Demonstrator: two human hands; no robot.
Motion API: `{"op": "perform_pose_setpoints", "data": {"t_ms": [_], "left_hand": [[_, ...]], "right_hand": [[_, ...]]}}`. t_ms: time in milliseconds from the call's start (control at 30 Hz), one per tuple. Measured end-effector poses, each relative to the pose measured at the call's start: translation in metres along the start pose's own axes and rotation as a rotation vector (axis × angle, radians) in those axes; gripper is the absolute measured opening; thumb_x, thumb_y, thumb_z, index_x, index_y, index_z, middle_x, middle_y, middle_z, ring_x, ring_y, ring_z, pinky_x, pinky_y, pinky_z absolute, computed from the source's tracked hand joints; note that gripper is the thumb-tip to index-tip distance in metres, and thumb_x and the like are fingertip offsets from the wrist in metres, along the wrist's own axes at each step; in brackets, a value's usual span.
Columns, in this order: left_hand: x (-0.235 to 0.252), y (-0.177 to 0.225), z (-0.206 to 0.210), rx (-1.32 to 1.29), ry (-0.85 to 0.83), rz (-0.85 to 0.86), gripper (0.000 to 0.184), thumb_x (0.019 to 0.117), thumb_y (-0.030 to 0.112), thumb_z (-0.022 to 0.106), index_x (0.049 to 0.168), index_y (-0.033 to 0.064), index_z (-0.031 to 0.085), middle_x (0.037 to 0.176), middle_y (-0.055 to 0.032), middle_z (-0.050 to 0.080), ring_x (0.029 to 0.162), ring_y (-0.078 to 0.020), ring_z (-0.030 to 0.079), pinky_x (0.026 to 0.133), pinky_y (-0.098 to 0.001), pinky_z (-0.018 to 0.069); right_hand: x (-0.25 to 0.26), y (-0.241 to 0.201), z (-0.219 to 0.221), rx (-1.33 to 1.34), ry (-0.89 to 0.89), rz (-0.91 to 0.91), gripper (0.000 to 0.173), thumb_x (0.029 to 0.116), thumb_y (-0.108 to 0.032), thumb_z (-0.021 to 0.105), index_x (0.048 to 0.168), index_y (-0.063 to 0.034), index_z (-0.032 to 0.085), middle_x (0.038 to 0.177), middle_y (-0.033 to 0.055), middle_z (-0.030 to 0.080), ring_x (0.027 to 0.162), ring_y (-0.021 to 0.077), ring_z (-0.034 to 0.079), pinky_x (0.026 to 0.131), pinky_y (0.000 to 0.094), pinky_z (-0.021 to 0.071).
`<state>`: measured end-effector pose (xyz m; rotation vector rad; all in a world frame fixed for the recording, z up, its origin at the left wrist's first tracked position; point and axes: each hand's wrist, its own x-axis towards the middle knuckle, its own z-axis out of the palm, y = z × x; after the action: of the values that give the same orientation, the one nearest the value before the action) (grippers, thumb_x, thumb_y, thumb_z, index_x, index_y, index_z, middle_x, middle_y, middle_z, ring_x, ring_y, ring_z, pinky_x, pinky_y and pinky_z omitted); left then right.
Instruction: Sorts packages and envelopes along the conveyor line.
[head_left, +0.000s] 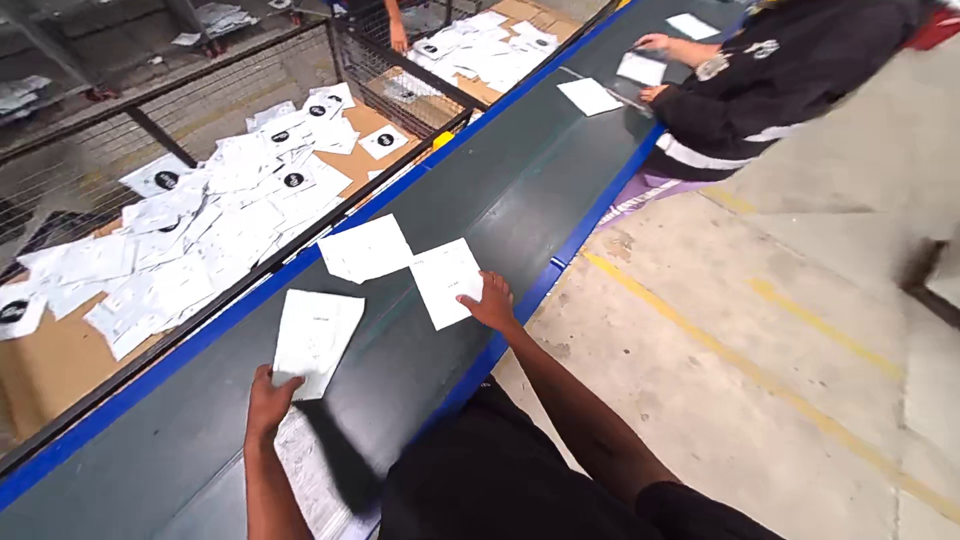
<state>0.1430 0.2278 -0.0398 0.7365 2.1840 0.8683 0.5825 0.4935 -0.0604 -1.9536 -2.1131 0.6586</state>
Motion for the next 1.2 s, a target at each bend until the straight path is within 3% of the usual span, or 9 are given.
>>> {"op": "perform_pose_setpoints", "data": {"t_ms": [167, 267, 367, 500, 600, 733, 867, 1067, 1200], "left_hand": [[0.023, 0.037, -0.009, -0.134, 0.021, 0.136, 0.057, 0.0831, 0.008, 0.073, 0.135, -0.0025, 0.052, 0.121, -0.0225, 0.065, 0.109, -0.0303, 0.067, 0.093, -0.0526, 0.0572], [0.062, 0.051, 0.003, 0.036, 0.064, 0.011, 0.073, 0.0922, 0.046, 0.068, 0.147, 0.003, 0.047, 0.134, -0.023, 0.062, 0.126, -0.0383, 0.059, 0.105, -0.0674, 0.0426], [0.085, 0.058, 0.02, 0.281, 0.126, -0.158, 0.102, 0.0826, 0.075, 0.064, 0.148, -0.0009, 0.046, 0.149, -0.0286, 0.048, 0.143, -0.0485, 0.039, 0.111, -0.0776, 0.0248], [0.097, 0.049, 0.027, 0.33, 0.245, -0.307, 0.101, 0.0716, 0.062, 0.084, 0.142, -0.0042, 0.052, 0.155, -0.0325, 0.035, 0.147, -0.0506, 0.028, 0.109, -0.0774, 0.027], [0.092, 0.037, 0.009, 0.197, 0.231, -0.355, 0.087, 0.0719, 0.049, 0.089, 0.136, -0.0017, 0.059, 0.153, -0.0335, 0.036, 0.146, -0.0513, 0.027, 0.109, -0.0789, 0.0234], [0.058, 0.03, -0.012, -0.126, 0.182, -0.105, 0.065, 0.0739, 0.019, 0.091, 0.122, -0.0083, 0.057, 0.114, -0.0274, 0.066, 0.107, -0.0389, 0.066, 0.093, -0.0615, 0.0535], [-0.022, 0.065, 0.007, -0.521, 0.036, 0.161, 0.051, 0.0756, -0.004, 0.085, 0.12, -0.0057, 0.059, 0.1, -0.0139, 0.074, 0.092, -0.0228, 0.074, 0.084, -0.0435, 0.064], [-0.125, 0.093, 0.091, -0.838, -0.252, 0.153, 0.071, 0.0801, -0.008, 0.07, 0.144, -0.0025, 0.041, 0.115, -0.0137, 0.07, 0.101, -0.0206, 0.071, 0.089, -0.04, 0.0616], [-0.157, 0.068, 0.116, -1.07, -0.27, -0.013, 0.052, 0.0855, 0.012, 0.066, 0.134, 0.0082, 0.048, 0.105, -0.0056, 0.074, 0.091, -0.0139, 0.073, 0.079, -0.0366, 0.0637]], "right_hand": [[-0.035, -0.046, 0.03, -0.098, -0.05, -0.089, 0.105, 0.0698, -0.073, 0.077, 0.15, -0.0116, 0.048, 0.144, 0.0239, 0.052, 0.133, 0.0471, 0.046, 0.1, 0.0678, 0.0412], [-0.056, -0.064, 0.039, 0.003, -0.117, -0.038, 0.125, 0.0592, -0.067, 0.087, 0.154, -0.0037, 0.036, 0.134, 0.0236, 0.06, 0.124, 0.0435, 0.056, 0.102, 0.0653, 0.0424], [-0.074, -0.066, 0.037, 0.187, -0.317, -0.049, 0.112, 0.0668, -0.06, 0.088, 0.149, -0.0023, 0.039, 0.115, 0.0198, 0.07, 0.109, 0.0356, 0.067, 0.1, 0.0608, 0.0491], [-0.107, -0.062, 0.022, 0.703, -0.527, -0.003, 0.051, 0.0853, -0.035, 0.084, 0.124, -0.0069, 0.066, 0.107, 0.0055, 0.076, 0.098, 0.0155, 0.074, 0.092, 0.0404, 0.0627], [-0.129, -0.054, 0.008, 0.827, -0.581, 0.032, 0.04, 0.0906, -0.032, 0.08, 0.119, -0.0069, 0.069, 0.102, 0.0057, 0.078, 0.092, 0.0166, 0.076, 0.088, 0.0397, 0.0638], [-0.146, -0.047, -0.019, 1.059, -0.673, 0.033, 0.034, 0.0935, -0.023, 0.078, 0.119, -0.0024, 0.069, 0.102, 0.0116, 0.077, 0.092, 0.0225, 0.076, 0.088, 0.0417, 0.064], [-0.148, -0.054, -0.036, 1.368, -0.751, 0.0, 0.026, 0.0974, -0.015, 0.071, 0.12, -0.0033, 0.067, 0.104, 0.0113, 0.077, 0.091, 0.0214, 0.076, 0.086, 0.0413, 0.0638], [-0.134, -0.078, -0.022, 1.421, -0.613, -0.124, 0.05, 0.0959, -0.01, 0.072, 0.14, -0.0006, 0.051, 0.124, 0.0132, 0.07, 0.114, 0.0239, 0.068, 0.103, 0.0448, 0.0562], [-0.144, -0.076, -0.031, 1.336, -0.746, -0.193, 0.081, 0.0886, -0.009, 0.08, 0.153, -0.0081, 0.032, 0.131, 0.0123, 0.067, 0.117, 0.0246, 0.068, 0.103, 0.0446, 0.0576]]}}
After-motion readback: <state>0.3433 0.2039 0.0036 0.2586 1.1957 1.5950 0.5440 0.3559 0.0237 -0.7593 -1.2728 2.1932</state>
